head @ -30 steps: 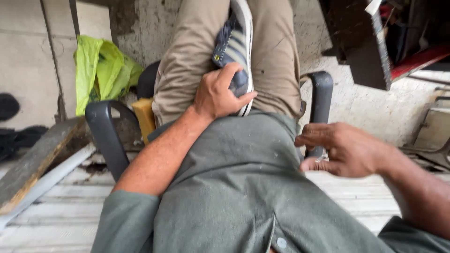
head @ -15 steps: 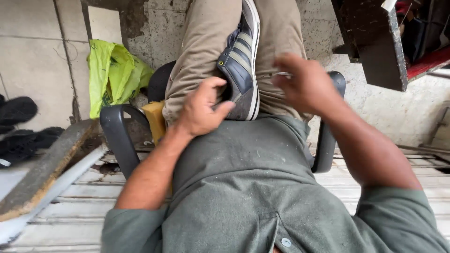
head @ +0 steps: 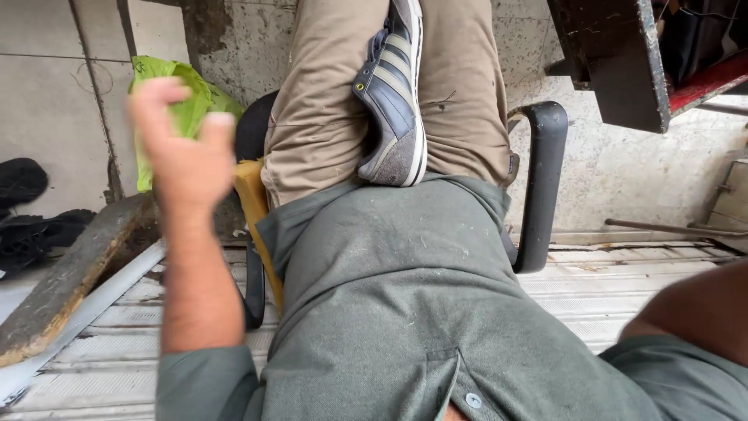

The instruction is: Hand-stitching a sneaker to repair the sole or upper using a stitching awl.

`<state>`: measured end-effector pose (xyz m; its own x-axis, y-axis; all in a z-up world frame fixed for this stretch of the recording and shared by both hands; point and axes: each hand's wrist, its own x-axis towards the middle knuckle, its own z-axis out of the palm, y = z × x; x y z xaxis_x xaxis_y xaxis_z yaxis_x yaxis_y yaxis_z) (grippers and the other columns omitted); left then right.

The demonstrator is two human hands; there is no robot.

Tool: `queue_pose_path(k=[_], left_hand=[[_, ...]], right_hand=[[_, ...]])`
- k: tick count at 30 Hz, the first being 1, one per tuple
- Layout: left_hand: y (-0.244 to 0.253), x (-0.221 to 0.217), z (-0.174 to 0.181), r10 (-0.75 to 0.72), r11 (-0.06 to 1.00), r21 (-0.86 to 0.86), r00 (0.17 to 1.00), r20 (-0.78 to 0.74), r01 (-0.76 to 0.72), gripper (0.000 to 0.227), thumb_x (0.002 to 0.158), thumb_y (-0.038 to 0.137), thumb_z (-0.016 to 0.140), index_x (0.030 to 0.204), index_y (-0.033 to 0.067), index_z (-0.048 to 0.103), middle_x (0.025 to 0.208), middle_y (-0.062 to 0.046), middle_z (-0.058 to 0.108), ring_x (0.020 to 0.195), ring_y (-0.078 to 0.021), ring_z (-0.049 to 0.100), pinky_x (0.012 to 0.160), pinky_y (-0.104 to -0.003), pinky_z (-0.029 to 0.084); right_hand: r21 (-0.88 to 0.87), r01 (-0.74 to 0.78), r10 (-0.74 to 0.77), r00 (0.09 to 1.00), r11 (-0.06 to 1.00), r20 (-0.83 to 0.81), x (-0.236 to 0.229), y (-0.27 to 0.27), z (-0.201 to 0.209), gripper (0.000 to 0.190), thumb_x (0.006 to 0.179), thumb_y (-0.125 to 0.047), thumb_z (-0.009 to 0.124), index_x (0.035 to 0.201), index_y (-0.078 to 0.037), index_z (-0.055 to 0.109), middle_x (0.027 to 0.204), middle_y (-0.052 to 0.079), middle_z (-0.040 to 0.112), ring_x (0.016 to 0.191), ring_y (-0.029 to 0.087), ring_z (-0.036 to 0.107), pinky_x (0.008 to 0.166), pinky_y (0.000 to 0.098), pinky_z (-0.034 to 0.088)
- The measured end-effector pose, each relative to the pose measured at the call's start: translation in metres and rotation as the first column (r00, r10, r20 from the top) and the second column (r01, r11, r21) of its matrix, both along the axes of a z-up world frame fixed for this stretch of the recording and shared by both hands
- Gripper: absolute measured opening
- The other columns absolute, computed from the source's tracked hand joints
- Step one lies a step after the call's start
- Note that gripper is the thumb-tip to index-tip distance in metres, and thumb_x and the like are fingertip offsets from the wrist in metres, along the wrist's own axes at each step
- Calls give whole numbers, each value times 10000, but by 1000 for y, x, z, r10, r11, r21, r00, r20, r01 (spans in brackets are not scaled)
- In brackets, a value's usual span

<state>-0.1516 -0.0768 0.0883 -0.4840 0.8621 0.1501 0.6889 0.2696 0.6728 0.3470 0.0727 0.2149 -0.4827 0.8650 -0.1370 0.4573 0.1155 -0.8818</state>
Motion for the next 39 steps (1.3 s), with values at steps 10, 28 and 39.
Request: queue_pose_path(k=[10, 28, 39], left_hand=[[34, 97, -37, -625, 776, -257, 758, -189, 576, 298, 827, 352, 849, 800, 75, 744, 1201, -174, 480, 1280, -412, 374, 1131, -687, 231], [-47, 43, 60, -363, 917, 205, 501, 786, 343, 393, 1012, 112, 389, 636, 103, 274, 607, -16, 224, 561, -159, 255, 537, -320, 221], [-76, 44, 107, -335, 921, 95, 644, 688, 377, 397, 963, 31, 432, 616, 93, 249, 577, -20, 247, 524, -153, 250, 498, -312, 197]], right_hand=[[-136, -153, 203, 824, 979, 529, -176, -18, -108, 1133, 732, -791, 686, 1494, -70, 259, 1201, 179, 687, 955, 375, 721, 744, 561, 561], [-178, 85, 35, 814, 980, 580, -166, -22, -131, 790, 639, -730, 961, 924, -182, 468, 762, 15, 613, 688, 230, 537, 571, 446, 429], [-469, 10, 254, 830, 883, 496, -175, -9, -118, 583, 741, -531, 965, 841, -179, 512, 722, -19, 574, 654, 152, 450, 577, 345, 375]])
